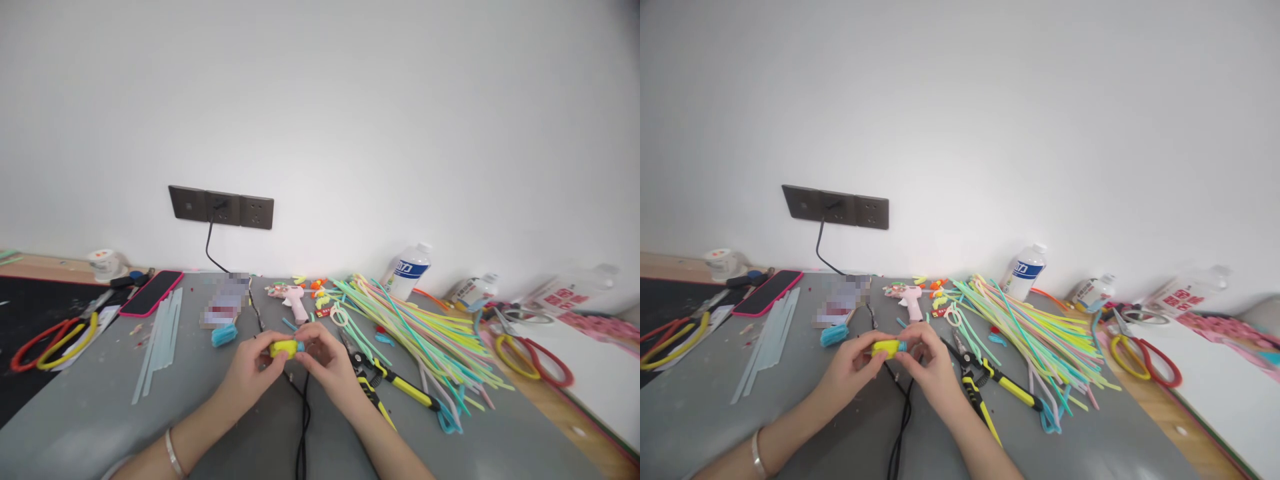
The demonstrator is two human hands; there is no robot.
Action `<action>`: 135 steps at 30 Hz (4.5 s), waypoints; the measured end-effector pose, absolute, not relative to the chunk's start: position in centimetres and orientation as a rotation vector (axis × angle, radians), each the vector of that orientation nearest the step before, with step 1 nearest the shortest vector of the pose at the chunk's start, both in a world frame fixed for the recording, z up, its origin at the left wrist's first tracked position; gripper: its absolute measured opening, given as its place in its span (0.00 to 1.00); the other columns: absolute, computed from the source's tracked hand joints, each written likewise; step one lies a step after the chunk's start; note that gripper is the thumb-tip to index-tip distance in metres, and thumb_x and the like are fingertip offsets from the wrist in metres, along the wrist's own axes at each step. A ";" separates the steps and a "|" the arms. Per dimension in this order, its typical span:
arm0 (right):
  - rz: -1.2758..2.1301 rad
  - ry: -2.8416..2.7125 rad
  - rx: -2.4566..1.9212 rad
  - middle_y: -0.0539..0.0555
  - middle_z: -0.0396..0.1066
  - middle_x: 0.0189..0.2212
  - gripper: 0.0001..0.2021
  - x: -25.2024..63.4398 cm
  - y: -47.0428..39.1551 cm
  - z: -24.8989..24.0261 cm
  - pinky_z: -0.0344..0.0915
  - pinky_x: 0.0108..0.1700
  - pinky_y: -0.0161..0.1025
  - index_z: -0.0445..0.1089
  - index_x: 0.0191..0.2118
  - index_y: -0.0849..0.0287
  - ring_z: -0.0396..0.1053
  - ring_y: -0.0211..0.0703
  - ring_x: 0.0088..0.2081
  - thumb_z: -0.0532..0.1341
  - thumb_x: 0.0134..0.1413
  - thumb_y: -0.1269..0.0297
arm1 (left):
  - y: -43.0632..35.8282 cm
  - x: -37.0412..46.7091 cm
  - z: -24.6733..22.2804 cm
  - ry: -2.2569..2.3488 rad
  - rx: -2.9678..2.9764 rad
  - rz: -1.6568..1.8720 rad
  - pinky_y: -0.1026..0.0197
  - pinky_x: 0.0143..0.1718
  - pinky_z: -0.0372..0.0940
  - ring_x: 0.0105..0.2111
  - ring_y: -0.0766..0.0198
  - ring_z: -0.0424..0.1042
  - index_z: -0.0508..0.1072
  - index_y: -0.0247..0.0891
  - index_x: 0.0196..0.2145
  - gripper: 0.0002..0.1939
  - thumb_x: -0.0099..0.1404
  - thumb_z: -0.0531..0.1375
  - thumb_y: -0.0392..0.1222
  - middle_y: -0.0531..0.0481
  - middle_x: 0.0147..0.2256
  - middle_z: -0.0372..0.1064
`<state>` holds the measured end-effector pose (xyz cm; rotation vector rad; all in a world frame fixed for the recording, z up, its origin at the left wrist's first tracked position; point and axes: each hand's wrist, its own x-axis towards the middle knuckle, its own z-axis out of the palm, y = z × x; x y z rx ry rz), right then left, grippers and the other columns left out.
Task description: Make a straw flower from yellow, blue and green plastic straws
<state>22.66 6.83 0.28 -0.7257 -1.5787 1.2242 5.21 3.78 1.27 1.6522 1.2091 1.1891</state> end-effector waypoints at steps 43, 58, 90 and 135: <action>1.202 -1.765 -0.656 0.57 0.70 0.41 0.08 23.7 6.7 1.7 0.62 0.50 0.44 0.75 0.36 0.55 0.68 0.48 0.46 0.62 0.58 0.57 | 4.4 5.3 1.4 0.924 1.011 0.923 0.70 0.17 0.43 0.16 0.75 0.45 0.68 0.37 0.33 0.21 0.59 0.61 0.60 0.63 0.17 0.50; 1.540 -1.559 -0.732 0.47 0.61 0.26 0.17 23.4 6.4 1.8 0.56 0.32 0.34 0.65 0.31 0.59 0.58 0.37 0.28 0.62 0.55 0.48 | 4.1 5.3 1.4 0.903 1.065 0.832 0.69 0.16 0.44 0.14 0.75 0.43 0.64 0.38 0.28 0.22 0.61 0.58 0.61 0.64 0.15 0.47; 0.770 -1.853 -0.638 0.53 0.67 0.33 0.08 23.9 6.4 1.4 0.62 0.40 0.39 0.66 0.37 0.56 0.66 0.42 0.37 0.52 0.62 0.74 | 5.0 4.8 1.9 0.967 0.755 1.088 0.68 0.22 0.67 0.18 0.71 0.66 0.64 0.38 0.28 0.19 0.57 0.65 0.54 0.55 0.21 0.70; 1.539 -1.532 -0.717 0.49 0.64 0.27 0.15 23.2 7.0 0.8 0.60 0.35 0.36 0.69 0.33 0.58 0.61 0.40 0.30 0.63 0.54 0.49 | 4.1 5.3 1.8 0.740 0.789 0.903 0.68 0.19 0.49 0.17 0.73 0.42 0.67 0.38 0.30 0.16 0.64 0.60 0.54 0.62 0.18 0.49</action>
